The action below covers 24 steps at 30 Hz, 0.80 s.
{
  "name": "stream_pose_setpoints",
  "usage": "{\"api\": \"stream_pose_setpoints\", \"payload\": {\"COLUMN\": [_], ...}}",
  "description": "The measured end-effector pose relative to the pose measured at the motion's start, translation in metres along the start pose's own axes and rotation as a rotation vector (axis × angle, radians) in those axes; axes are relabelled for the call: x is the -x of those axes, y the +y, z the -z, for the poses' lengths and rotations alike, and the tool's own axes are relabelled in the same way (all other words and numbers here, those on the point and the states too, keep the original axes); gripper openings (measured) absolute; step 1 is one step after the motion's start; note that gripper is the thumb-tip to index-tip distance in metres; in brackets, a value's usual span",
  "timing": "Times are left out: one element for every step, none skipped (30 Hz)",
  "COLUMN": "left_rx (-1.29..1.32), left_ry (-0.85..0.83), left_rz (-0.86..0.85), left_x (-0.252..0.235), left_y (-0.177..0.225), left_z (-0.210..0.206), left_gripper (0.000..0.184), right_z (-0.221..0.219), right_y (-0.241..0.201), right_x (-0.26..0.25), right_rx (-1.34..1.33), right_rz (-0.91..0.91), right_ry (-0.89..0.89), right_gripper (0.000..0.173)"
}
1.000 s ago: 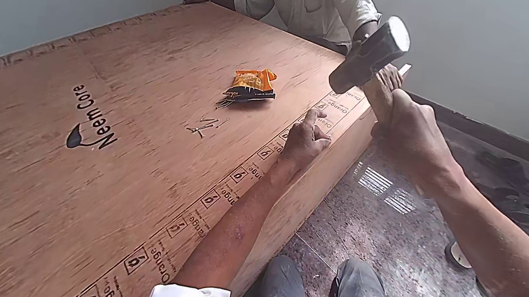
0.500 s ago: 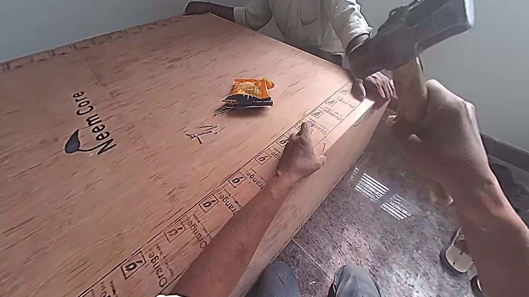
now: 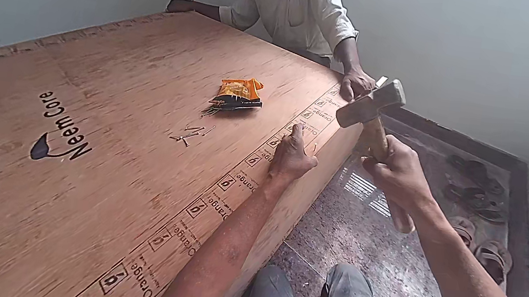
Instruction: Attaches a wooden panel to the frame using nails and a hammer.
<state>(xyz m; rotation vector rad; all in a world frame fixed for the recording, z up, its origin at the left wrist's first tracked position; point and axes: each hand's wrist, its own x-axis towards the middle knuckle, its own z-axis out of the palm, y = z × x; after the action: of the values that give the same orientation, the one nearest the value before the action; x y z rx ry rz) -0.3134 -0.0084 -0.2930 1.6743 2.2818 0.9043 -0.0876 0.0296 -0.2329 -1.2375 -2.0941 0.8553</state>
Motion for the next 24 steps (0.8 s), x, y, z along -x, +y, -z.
{"api": "stream_pose_setpoints", "payload": {"left_rx": [-0.03, -0.063, -0.088, -0.109, -0.13, -0.154, -0.181, -0.199, -0.207, -0.208, -0.209, -0.208, -0.204, -0.201, -0.201, -0.204, -0.204, -0.207, -0.21, -0.212, -0.209, -0.211, -0.216, -0.218], "left_ry": [0.002, -0.006, -0.016, -0.032, -0.043, -0.06, -0.093, -0.116, -0.128, -0.137, -0.147, -0.152, -0.157, -0.16, -0.164, -0.167, -0.167, -0.164, -0.164, -0.164, -0.161, -0.157, -0.159, -0.161], "left_rz": [-0.011, -0.018, -0.028, -0.044, -0.062, -0.063, -0.05, -0.038, -0.03, -0.026, -0.018, -0.011, -0.006, -0.008, -0.01, -0.011, -0.013, -0.015, -0.015, -0.014, -0.014, -0.015, -0.012, -0.007], "left_x": [0.0, -0.002, -0.003, -0.003, -0.003, -0.004, -0.004, -0.004, -0.005, -0.004, -0.004, -0.005, -0.006, -0.006, -0.005, -0.005, -0.005, -0.005, -0.005, -0.005, -0.005, -0.005, -0.005, -0.005], "left_y": [-0.001, -0.001, -0.002, -0.003, -0.004, -0.003, -0.001, 0.001, 0.003, 0.003, 0.004, 0.006, 0.007, 0.008, 0.008, 0.008, 0.009, 0.009, 0.009, 0.009, 0.008, 0.008, 0.008, 0.009], "left_z": [0.0, 0.0, 0.001, 0.001, 0.0, 0.0, 0.001, 0.002, 0.003, 0.003, 0.003, 0.004, 0.004, 0.005, 0.004, 0.004, 0.003, 0.003, 0.003, 0.003, 0.003, 0.002, 0.002, 0.003], "left_gripper": [0.074, 0.072, 0.071, 0.069, 0.064, 0.059, 0.057, 0.056, 0.054, 0.053, 0.052, 0.052, 0.051, 0.049, 0.048, 0.048, 0.048, 0.049, 0.049, 0.049, 0.047, 0.046, 0.046, 0.047], "right_z": [-0.008, -0.016, -0.026, -0.036, -0.045, -0.054, -0.063, -0.072, -0.082, -0.094, -0.105, -0.115, -0.124, -0.131, -0.137, -0.141, -0.144, -0.146, -0.149, -0.151, -0.154, -0.156, -0.156, -0.155], "right_y": [0.011, 0.022, 0.033, 0.045, 0.058, 0.074, 0.092, 0.11, 0.126, 0.141, 0.154, 0.167, 0.177, 0.185, 0.19, 0.194, 0.196, 0.199, 0.202, 0.205, 0.209, 0.211, 0.211, 0.21], "right_x": [0.009, 0.019, 0.03, 0.045, 0.06, 0.075, 0.091, 0.108, 0.123, 0.14, 0.155, 0.167, 0.177, 0.187, 0.196, 0.203, 0.208, 0.211, 0.213, 0.215, 0.217, 0.218, 0.217, 0.215], "right_rx": [-0.147, -0.281, -0.405, -0.522, -0.627, -0.71, -0.776, -0.823, -0.853, -0.87, -0.88, -0.88, -0.869, -0.855, -0.84, -0.822, -0.804, -0.787, -0.78, -0.776, -0.777, -0.777, -0.776, -0.78], "right_rz": [-0.028, -0.054, -0.088, -0.148, -0.234, -0.335, -0.445, -0.545, -0.647, -0.751, -0.851, -0.937, -1.011, -1.068, -1.109, -1.139, -1.158, -1.168, -1.169, -1.164, -1.158, -1.159, -1.158, -1.147], "right_ry": [0.047, 0.087, 0.112, 0.12, 0.113, 0.095, 0.064, 0.027, 0.0, -0.018, -0.03, -0.042, -0.063, -0.086, -0.104, -0.122, -0.148, -0.173, -0.186, -0.196, -0.196, -0.193, -0.194, -0.194], "right_gripper": [0.014, 0.014, 0.013, 0.013, 0.014, 0.014, 0.015, 0.015, 0.014, 0.013, 0.014, 0.015, 0.015, 0.016, 0.017, 0.017, 0.017, 0.017, 0.016, 0.016, 0.016, 0.016, 0.016, 0.016]}}
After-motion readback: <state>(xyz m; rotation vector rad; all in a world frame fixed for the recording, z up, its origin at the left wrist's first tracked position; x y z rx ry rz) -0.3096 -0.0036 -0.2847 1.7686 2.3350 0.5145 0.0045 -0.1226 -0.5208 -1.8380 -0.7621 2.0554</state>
